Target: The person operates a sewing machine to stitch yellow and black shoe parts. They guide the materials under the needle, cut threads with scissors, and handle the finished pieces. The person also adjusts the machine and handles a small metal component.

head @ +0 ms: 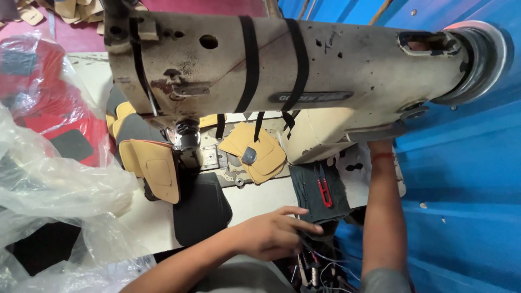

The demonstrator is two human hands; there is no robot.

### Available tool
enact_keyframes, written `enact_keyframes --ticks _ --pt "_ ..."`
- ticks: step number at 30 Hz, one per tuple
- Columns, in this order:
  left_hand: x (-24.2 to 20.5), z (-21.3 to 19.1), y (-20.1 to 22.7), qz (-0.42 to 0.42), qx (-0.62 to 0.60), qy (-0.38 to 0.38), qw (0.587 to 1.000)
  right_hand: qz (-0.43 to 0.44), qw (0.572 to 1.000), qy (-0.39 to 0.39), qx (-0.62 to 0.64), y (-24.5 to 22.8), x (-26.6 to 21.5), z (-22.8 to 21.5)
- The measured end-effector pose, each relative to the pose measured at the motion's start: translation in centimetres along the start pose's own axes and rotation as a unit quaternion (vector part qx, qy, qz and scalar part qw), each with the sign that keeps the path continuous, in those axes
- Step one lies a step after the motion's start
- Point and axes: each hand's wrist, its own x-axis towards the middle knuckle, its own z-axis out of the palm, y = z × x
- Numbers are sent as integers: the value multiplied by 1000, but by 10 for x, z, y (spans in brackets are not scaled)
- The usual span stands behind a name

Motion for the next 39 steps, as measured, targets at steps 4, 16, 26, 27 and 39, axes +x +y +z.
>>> enact_keyframes --ticks 4,16,26,27,39 --pt "-7 13 -16 -23 -141 -15 990 -3 998 -30 -56 40 -7 6" --pt "-32 19 25 -221 -250 55 941 -57 990 45 -121 -20 -32 4" --pt "-44 40 14 -306 -306 98 896 -75 995 -53 50 -318 -88 -31" --pt "-42 40 15 -311 -305 93 895 -129 983 -127 41 -334 -88 -33" --pt "-66 26 40 -250 -136 -10 959 184 913 -365 8 -361 -159 -44"
